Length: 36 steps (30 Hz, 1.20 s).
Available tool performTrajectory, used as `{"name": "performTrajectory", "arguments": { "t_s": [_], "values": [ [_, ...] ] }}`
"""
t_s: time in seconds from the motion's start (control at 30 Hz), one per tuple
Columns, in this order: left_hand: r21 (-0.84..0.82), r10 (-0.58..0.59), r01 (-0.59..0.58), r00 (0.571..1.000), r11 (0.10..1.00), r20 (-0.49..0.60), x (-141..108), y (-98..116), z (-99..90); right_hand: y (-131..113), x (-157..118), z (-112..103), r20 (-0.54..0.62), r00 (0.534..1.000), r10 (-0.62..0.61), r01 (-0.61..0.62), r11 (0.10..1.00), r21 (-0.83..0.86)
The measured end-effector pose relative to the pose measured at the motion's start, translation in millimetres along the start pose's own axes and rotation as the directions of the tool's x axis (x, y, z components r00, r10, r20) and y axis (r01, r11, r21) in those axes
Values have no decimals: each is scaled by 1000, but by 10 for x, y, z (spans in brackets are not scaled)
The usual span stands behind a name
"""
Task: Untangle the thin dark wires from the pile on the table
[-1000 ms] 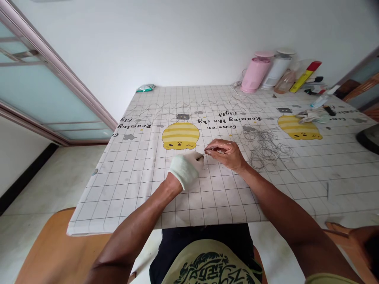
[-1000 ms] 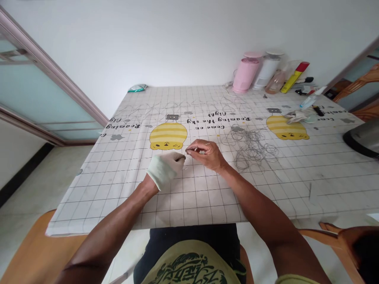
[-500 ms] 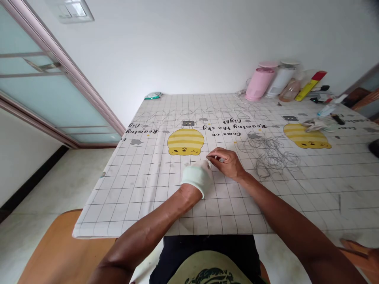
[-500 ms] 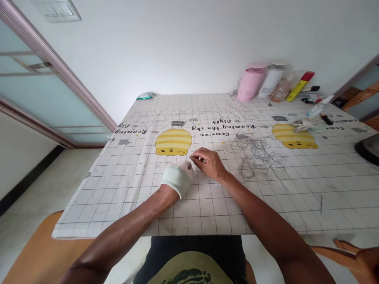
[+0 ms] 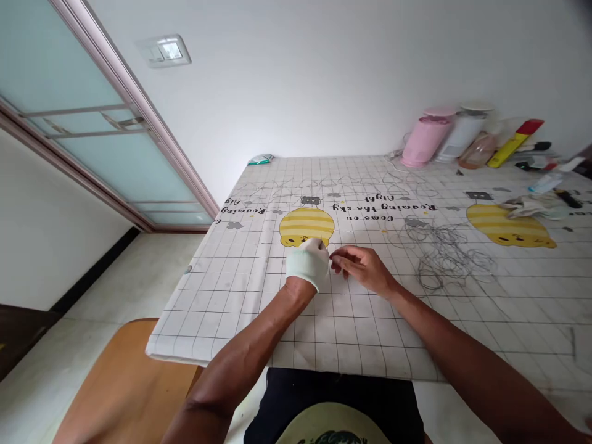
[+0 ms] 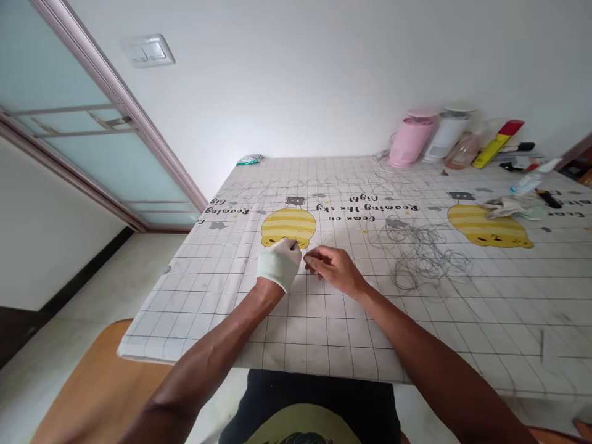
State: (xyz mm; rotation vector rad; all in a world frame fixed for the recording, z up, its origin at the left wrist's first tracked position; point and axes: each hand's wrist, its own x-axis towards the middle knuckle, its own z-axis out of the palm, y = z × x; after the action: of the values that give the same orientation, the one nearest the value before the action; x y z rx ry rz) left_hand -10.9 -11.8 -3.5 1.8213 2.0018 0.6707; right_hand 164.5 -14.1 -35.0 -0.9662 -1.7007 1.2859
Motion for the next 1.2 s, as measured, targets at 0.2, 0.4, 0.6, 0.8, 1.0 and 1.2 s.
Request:
{"name": "performTrajectory", "arguments": {
  "t_s": [0.2, 0.4, 0.6, 0.8, 1.0, 1.2],
  "values": [
    [-396, -15, 84, 985, 914, 174, 111, -89, 15, -43, -33, -12, -55, 997, -53, 39, 974, -224],
    [-624, 22, 156, 963, 766, 268, 215, -166, 35, -101, -41, -130, -47, 992, -113, 84, 911, -404],
    [-726, -13, 242, 952, 644, 306, 204, -165, 15, -42, -29, -111, -218, 974, -63, 14, 976, -219],
    [-817, 10, 303, 935, 491, 353, 236, -119, 66, -26, 3, -10, -113, 993, 43, -33, 996, 85],
    [-715, -24, 200, 969, 670, 248, 173, -128, 65, 11, 16, 1, 60, 978, 198, -207, 943, 259],
    [-466, 36, 81, 971, 881, 236, 113, -176, 12, 109, 47, -100, 53, 962, 269, -269, 891, 366]
  ]
}}
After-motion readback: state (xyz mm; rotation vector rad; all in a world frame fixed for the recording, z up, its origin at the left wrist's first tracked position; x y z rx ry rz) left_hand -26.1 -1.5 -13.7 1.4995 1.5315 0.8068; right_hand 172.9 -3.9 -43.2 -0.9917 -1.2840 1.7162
